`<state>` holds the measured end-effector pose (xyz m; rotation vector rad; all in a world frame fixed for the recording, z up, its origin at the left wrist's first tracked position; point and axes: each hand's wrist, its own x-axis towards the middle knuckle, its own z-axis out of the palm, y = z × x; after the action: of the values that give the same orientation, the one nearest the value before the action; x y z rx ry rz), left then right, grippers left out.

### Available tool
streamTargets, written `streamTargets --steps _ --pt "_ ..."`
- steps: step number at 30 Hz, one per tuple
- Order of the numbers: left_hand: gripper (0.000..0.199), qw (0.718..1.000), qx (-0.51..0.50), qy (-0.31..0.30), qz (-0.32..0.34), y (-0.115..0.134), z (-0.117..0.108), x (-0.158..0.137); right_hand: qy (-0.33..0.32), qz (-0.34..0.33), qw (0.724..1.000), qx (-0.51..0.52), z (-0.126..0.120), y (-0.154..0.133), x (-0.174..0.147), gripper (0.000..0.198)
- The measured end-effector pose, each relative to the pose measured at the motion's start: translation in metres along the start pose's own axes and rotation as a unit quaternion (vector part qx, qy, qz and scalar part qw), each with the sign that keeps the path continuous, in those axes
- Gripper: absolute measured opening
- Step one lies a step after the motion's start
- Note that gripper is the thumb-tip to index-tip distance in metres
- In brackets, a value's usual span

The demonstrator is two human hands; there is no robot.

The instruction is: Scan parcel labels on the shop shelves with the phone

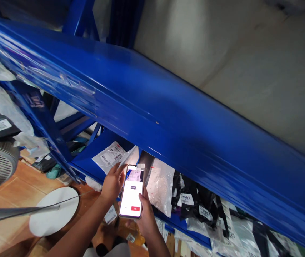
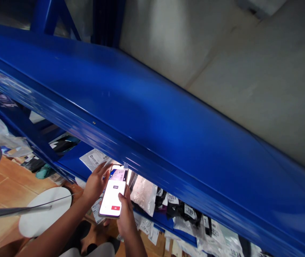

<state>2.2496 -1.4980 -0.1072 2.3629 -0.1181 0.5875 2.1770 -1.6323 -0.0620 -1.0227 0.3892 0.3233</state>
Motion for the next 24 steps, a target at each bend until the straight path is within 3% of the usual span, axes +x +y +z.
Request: streamTargets --steps 18,24 --pt "0.033 0.997 0.071 0.004 0.007 0.0 0.005 -0.008 0.004 0.009 1.0 -0.003 0.0 -0.003 -0.004 0.095" --pt "0.029 0.985 0.133 0.008 0.113 -0.005 0.007 -0.021 0.008 0.006 1.0 0.01 -0.001 -0.005 -0.006 0.097"
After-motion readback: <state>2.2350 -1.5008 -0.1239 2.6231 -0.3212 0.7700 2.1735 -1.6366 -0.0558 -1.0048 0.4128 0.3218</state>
